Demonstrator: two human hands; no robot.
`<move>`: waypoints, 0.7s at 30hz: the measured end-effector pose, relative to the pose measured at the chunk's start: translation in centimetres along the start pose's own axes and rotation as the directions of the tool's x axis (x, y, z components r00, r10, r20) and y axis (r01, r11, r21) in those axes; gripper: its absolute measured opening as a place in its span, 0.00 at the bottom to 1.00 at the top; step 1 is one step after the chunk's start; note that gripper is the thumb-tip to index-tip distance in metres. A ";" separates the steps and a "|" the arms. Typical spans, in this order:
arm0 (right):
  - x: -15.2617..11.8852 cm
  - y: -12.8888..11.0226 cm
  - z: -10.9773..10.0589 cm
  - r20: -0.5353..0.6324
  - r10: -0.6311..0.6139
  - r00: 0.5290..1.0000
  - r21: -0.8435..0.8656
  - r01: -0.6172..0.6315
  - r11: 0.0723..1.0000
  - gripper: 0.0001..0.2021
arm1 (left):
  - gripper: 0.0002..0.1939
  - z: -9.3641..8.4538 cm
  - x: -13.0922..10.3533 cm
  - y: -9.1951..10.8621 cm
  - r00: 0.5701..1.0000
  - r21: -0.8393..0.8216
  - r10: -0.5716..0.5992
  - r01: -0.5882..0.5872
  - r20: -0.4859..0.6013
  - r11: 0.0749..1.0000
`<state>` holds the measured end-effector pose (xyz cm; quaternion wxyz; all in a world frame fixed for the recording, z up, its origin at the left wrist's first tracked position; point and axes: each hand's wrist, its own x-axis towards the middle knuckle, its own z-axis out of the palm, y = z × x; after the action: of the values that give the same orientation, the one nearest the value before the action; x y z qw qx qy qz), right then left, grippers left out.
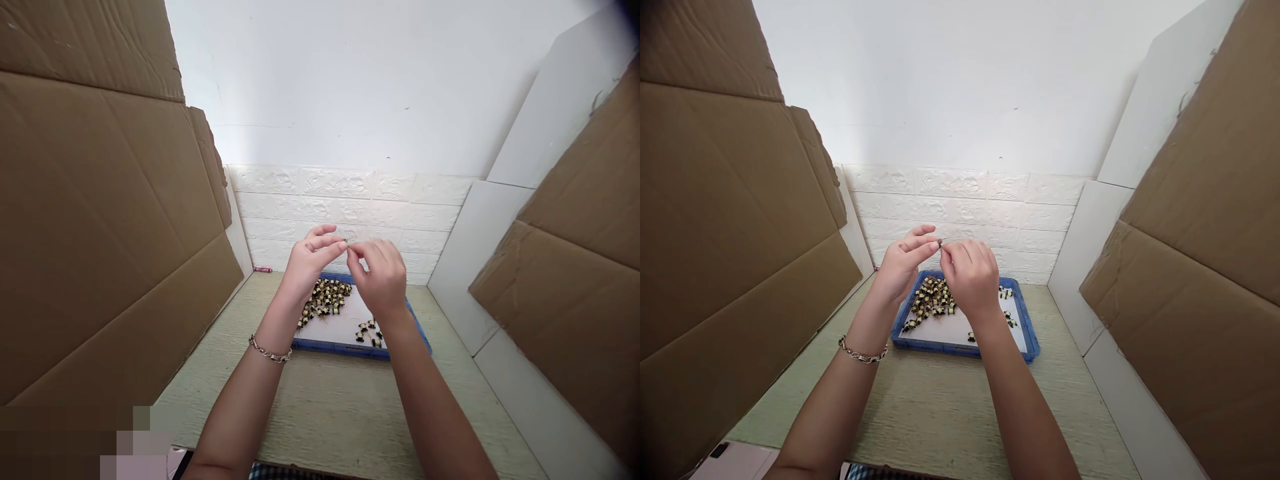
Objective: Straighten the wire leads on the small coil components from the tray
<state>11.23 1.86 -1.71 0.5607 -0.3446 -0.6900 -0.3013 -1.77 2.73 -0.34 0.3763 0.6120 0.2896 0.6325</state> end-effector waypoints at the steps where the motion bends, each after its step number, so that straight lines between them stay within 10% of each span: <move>1: 0.0 0.0 0.0 0.004 -0.016 1.000 -0.027 0.016 1.000 0.07 | 0.06 0.1 0.0 -0.1 1.000 -0.038 -0.017 0.017 0.003 0.999; 8: 0.1 0.2 0.0 0.006 -0.032 0.999 -0.063 0.032 0.998 0.08 | 0.04 0.7 0.5 -1.1 0.996 -0.117 -0.086 0.082 -0.031 0.990; 12: 0.1 0.3 0.0 0.020 0.041 0.999 0.015 -0.041 0.999 0.08 | 0.07 0.8 0.2 -1.1 0.976 0.159 0.166 -0.144 -0.139 0.977; 16: 0.1 0.2 -0.1 -0.016 0.112 0.994 0.135 -0.109 0.985 0.07 | 0.06 1.1 -0.7 -0.2 0.831 0.647 0.535 -0.326 -0.151 0.690; 21: 0.4 -0.3 -0.5 -0.020 0.191 0.981 0.228 -0.182 0.956 0.06 | 0.06 1.3 -1.4 0.5 0.695 0.810 0.717 -0.392 -0.051 0.437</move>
<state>11.25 1.32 -1.17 0.6365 -0.3359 -0.6721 -0.1741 -0.55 1.16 -0.64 -0.2113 0.6305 0.3669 0.6505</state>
